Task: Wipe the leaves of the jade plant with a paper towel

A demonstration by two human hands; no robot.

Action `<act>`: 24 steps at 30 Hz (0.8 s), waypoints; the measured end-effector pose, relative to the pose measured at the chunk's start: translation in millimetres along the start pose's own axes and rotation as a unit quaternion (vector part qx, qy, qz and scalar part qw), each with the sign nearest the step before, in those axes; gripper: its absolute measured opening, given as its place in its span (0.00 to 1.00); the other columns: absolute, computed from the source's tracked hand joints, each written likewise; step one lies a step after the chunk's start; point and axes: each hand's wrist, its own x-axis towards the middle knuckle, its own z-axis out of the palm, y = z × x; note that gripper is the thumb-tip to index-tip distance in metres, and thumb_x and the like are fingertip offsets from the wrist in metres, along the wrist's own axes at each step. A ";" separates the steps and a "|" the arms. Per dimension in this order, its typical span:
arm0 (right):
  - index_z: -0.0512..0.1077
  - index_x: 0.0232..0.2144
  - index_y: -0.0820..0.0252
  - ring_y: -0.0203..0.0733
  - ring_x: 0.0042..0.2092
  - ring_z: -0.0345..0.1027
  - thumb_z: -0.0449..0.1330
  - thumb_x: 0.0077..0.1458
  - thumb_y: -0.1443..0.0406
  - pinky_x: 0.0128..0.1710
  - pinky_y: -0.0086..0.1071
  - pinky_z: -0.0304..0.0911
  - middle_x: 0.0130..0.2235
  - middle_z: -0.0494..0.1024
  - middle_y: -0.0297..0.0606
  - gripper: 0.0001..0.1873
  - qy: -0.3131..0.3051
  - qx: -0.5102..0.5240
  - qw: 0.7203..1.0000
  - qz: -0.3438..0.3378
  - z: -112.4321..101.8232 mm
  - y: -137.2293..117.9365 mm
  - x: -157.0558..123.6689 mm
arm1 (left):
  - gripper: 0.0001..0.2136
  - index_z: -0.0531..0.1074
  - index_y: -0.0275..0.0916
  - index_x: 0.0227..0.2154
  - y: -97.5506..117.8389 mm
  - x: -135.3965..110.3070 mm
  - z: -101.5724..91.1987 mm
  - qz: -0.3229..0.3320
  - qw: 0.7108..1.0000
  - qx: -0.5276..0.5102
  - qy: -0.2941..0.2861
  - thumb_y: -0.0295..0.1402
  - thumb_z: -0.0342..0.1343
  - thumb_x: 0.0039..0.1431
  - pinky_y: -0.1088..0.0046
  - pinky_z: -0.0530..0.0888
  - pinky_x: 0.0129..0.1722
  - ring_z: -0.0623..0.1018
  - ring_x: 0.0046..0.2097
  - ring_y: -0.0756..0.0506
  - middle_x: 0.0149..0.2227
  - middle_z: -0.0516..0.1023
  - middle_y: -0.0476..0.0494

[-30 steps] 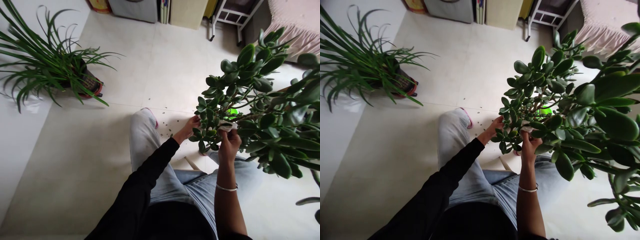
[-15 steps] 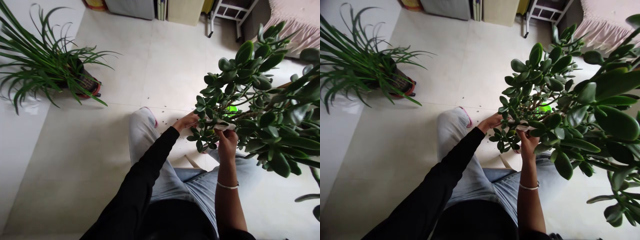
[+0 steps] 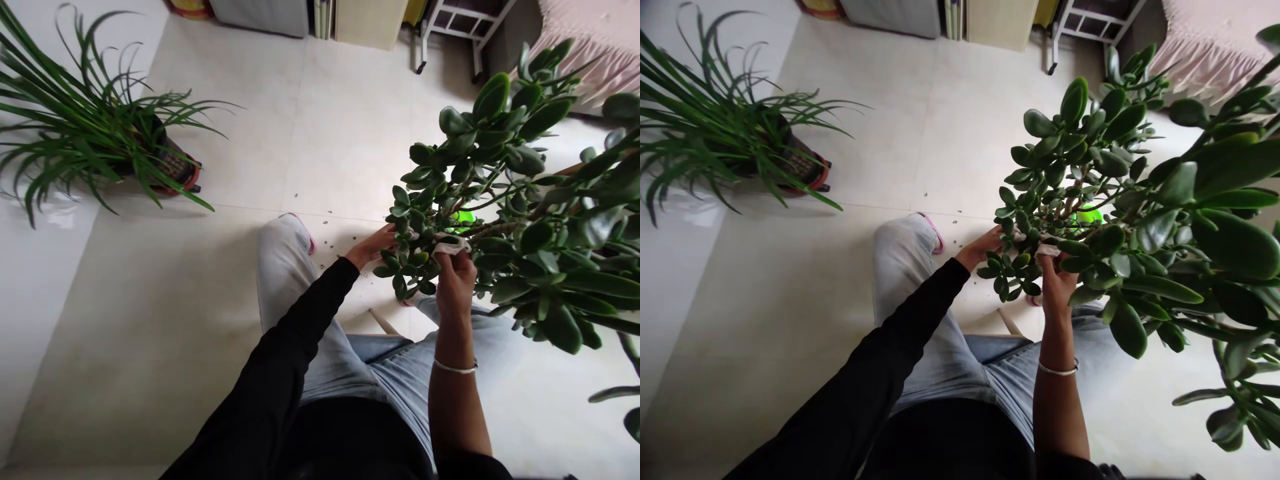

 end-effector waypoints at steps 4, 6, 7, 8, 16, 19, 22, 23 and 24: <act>0.82 0.40 0.59 0.48 0.49 0.78 0.66 0.55 0.48 0.58 0.47 0.69 0.42 0.85 0.40 0.22 0.005 -0.034 0.999 -0.008 -12.7 7.2 -9.9 | 0.13 0.70 0.37 0.27 -6.0 2.5 0.6 0.002 1.000 0.026 -0.006 0.30 0.71 0.52 0.77 0.57 0.23 0.62 0.22 0.56 0.21 0.64 0.57; 0.82 0.43 0.59 0.49 0.51 0.78 0.65 0.57 0.47 0.58 0.48 0.70 0.43 0.85 0.41 0.23 0.019 -0.022 0.999 0.019 -23.0 14.8 -21.6 | 0.14 0.69 0.37 0.26 -8.1 3.3 0.0 0.010 0.999 0.030 -0.013 0.31 0.72 0.52 0.77 0.57 0.23 0.63 0.22 0.56 0.21 0.65 0.56; 0.81 0.45 0.59 0.49 0.52 0.77 0.65 0.58 0.48 0.58 0.48 0.69 0.46 0.84 0.42 0.23 0.030 -0.018 0.999 0.034 -28.1 18.5 -29.0 | 0.14 0.69 0.37 0.26 -9.2 3.3 -0.5 0.014 0.999 0.032 -0.017 0.32 0.72 0.52 0.77 0.58 0.23 0.63 0.22 0.56 0.21 0.65 0.56; 0.81 0.47 0.58 0.50 0.53 0.78 0.65 0.58 0.48 0.59 0.49 0.70 0.48 0.84 0.42 0.23 0.057 -0.019 0.997 0.045 -32.8 21.5 -37.2 | 0.15 0.69 0.37 0.26 -10.2 3.1 -1.0 0.015 0.999 0.034 -0.021 0.33 0.72 0.52 0.78 0.58 0.23 0.63 0.22 0.56 0.21 0.66 0.56; 0.76 0.53 0.59 0.53 0.55 0.76 0.64 0.61 0.52 0.61 0.50 0.68 0.52 0.81 0.47 0.23 0.171 -0.103 0.970 -0.140 -39.5 -6.1 -74.9 | 0.19 0.66 0.38 0.24 -8.2 -3.8 -2.8 -0.007 0.995 0.067 -0.077 0.37 0.73 0.50 0.76 0.63 0.26 0.66 0.25 0.54 0.22 0.66 0.55; 0.74 0.53 0.58 0.55 0.55 0.74 0.60 0.64 0.51 0.60 0.53 0.66 0.50 0.79 0.49 0.22 0.122 -0.204 0.949 -0.209 -34.0 -22.2 -65.1 | 0.16 0.68 0.37 0.26 -4.5 -4.0 -1.9 0.016 0.995 0.072 -0.073 0.35 0.72 0.52 0.74 0.65 0.31 0.68 0.28 0.53 0.24 0.67 0.54; 0.79 0.46 0.58 0.57 0.55 0.70 0.53 0.68 0.54 0.60 0.57 0.63 0.48 0.78 0.51 0.19 0.018 -0.350 0.899 -0.264 -27.5 -32.4 -51.8 | 0.14 0.70 0.36 0.28 -4.4 -2.3 -2.1 0.026 0.993 0.094 -0.073 0.35 0.72 0.51 0.74 0.66 0.31 0.68 0.28 0.53 0.24 0.68 0.53; 0.80 0.45 0.58 0.57 0.55 0.69 0.52 0.69 0.55 0.61 0.57 0.62 0.49 0.78 0.51 0.20 -0.013 -0.378 0.883 -0.277 -25.2 -35.1 -48.1 | 0.14 0.71 0.36 0.30 -5.2 -1.8 -2.5 0.023 0.992 0.103 -0.073 0.36 0.72 0.51 0.74 0.66 0.30 0.68 0.28 0.53 0.24 0.69 0.53; 0.80 0.46 0.57 0.55 0.54 0.68 0.51 0.70 0.56 0.61 0.57 0.61 0.50 0.77 0.50 0.20 -0.038 -0.394 0.873 -0.285 -22.9 -37.8 -45.1 | 0.15 0.72 0.36 0.31 -6.3 -1.3 -3.0 0.018 0.991 0.110 -0.073 0.37 0.72 0.51 0.74 0.66 0.29 0.69 0.27 0.52 0.24 0.69 0.53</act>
